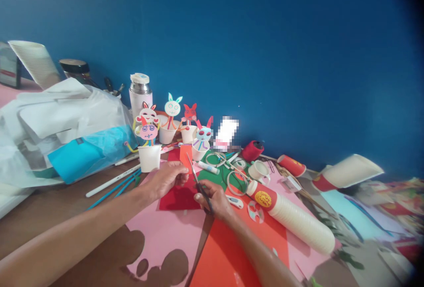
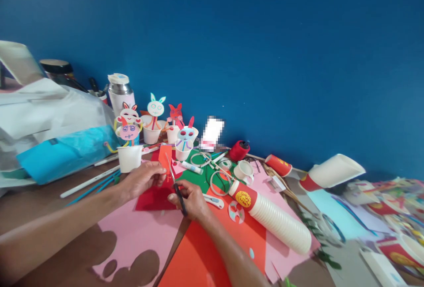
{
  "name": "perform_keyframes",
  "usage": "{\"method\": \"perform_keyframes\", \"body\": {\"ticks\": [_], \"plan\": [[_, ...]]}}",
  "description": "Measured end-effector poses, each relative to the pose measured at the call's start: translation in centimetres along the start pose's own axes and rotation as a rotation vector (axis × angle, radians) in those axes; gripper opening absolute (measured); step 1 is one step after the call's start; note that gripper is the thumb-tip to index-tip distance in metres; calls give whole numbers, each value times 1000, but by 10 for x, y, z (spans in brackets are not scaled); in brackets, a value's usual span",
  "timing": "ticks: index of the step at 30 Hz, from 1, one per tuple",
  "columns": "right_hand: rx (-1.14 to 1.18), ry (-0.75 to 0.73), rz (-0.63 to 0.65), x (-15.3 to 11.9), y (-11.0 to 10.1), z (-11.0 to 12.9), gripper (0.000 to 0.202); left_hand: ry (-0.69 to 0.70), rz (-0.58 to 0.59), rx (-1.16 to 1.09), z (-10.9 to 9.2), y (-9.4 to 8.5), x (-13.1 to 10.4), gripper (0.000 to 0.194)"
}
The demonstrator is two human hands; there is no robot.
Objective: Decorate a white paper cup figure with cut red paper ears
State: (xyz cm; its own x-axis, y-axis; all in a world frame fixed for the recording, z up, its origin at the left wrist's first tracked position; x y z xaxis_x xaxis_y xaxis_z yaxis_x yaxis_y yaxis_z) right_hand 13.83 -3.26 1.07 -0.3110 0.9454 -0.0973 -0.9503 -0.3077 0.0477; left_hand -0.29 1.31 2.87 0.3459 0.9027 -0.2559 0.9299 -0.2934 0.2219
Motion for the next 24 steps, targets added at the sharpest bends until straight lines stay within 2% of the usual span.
{"method": "perform_keyframes", "body": {"ticks": [15,24], "plan": [[13,17,1,1,-1,-2,35,4,2,8,1,0,1,12],[-1,-10,1,1,0,3,37,-11,-14,-73,5,0,1,11]]}}
Point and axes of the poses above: each hand's wrist, its own x-axis towards the middle knuckle, its own y-axis out of the palm, z = x × y, the point moved 5 cm from there along x, towards the middle knuckle, and after that the axes turned 7 degrees about x, right-handed, at the moved point
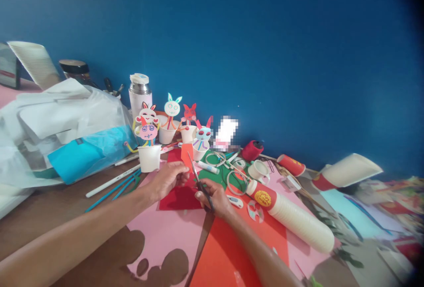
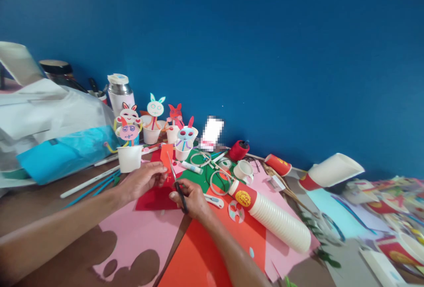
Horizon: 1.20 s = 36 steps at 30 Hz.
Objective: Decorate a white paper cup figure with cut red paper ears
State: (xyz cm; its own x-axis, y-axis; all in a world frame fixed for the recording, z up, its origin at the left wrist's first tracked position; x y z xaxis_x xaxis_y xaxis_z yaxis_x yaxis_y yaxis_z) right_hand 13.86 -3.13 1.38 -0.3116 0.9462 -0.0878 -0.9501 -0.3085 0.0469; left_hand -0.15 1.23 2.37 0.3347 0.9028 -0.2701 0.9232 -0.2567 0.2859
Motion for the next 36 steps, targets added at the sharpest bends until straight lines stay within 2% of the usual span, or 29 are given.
{"method": "perform_keyframes", "body": {"ticks": [8,13,20,27,32,36], "plan": [[-10,-8,3,0,0,1,38,-31,-90,-22,-3,-2,-1,14],[-21,-21,-6,0,0,3,38,-29,-88,-48,-5,0,-3,11],[-7,-24,-25,1,0,0,38,-170,-4,-159,8,2,2,17],[15,-30,-20,2,0,-7,36,-192,-4,-213,10,1,3,18],[14,-54,-20,3,-1,-9,32,-251,38,-221,12,3,1,27],[-14,-59,-12,2,-2,-8,32,-272,80,-276,14,4,2,25]]}}
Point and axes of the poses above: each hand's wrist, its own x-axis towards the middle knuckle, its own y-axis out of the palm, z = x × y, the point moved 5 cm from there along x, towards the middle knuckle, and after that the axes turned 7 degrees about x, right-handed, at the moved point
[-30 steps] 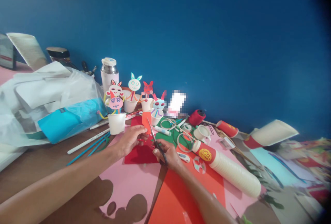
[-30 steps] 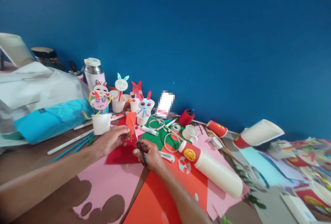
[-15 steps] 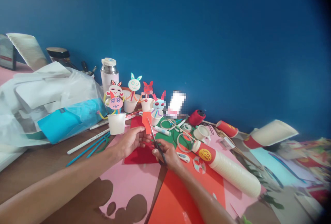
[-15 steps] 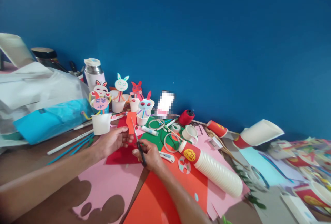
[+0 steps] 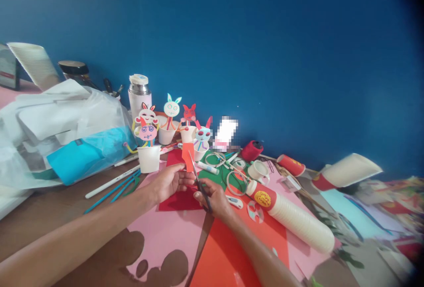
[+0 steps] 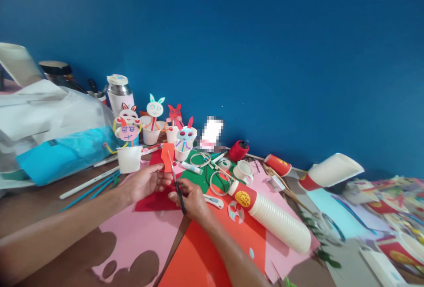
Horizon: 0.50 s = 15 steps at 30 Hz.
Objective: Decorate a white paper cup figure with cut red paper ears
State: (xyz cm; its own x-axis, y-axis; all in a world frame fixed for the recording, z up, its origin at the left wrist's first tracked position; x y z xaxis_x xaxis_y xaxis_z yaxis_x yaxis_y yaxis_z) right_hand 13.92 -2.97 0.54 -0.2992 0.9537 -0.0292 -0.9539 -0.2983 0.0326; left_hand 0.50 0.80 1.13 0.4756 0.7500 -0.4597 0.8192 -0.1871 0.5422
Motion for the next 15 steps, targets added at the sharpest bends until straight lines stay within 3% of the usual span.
{"method": "perform_keyframes", "body": {"ticks": [15], "plan": [[-329,-127,-2,-1,-5,6,31,-31,80,-146,-7,13,-10,16]]}}
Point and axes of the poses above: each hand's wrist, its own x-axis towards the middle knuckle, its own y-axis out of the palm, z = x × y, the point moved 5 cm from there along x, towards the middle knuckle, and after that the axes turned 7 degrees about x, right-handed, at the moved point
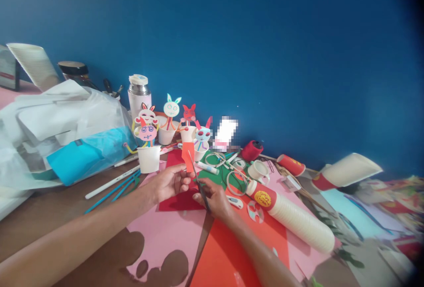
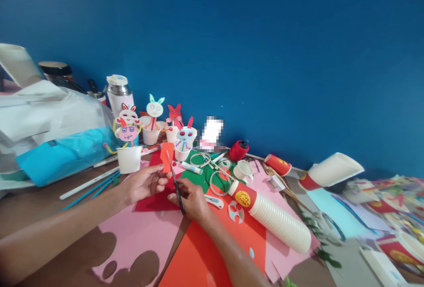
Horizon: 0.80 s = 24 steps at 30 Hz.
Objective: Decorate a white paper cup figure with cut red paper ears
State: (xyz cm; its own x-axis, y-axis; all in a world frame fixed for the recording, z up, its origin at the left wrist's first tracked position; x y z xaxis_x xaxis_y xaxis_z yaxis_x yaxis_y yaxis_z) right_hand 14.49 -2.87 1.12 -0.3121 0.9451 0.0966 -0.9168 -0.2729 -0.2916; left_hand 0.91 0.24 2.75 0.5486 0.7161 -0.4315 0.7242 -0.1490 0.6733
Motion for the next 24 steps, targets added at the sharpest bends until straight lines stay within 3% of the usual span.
{"method": "perform_keyframes", "body": {"ticks": [9,19,24], "plan": [[-59,-36,-11,0,-2,0,32,8,33,-5,1,3,-1,12],[-59,-50,21,1,-3,3,35,97,37,-65,-1,0,-1,4],[-25,-36,46,0,-4,6,36,161,98,-93,-5,3,-2,8]]}}
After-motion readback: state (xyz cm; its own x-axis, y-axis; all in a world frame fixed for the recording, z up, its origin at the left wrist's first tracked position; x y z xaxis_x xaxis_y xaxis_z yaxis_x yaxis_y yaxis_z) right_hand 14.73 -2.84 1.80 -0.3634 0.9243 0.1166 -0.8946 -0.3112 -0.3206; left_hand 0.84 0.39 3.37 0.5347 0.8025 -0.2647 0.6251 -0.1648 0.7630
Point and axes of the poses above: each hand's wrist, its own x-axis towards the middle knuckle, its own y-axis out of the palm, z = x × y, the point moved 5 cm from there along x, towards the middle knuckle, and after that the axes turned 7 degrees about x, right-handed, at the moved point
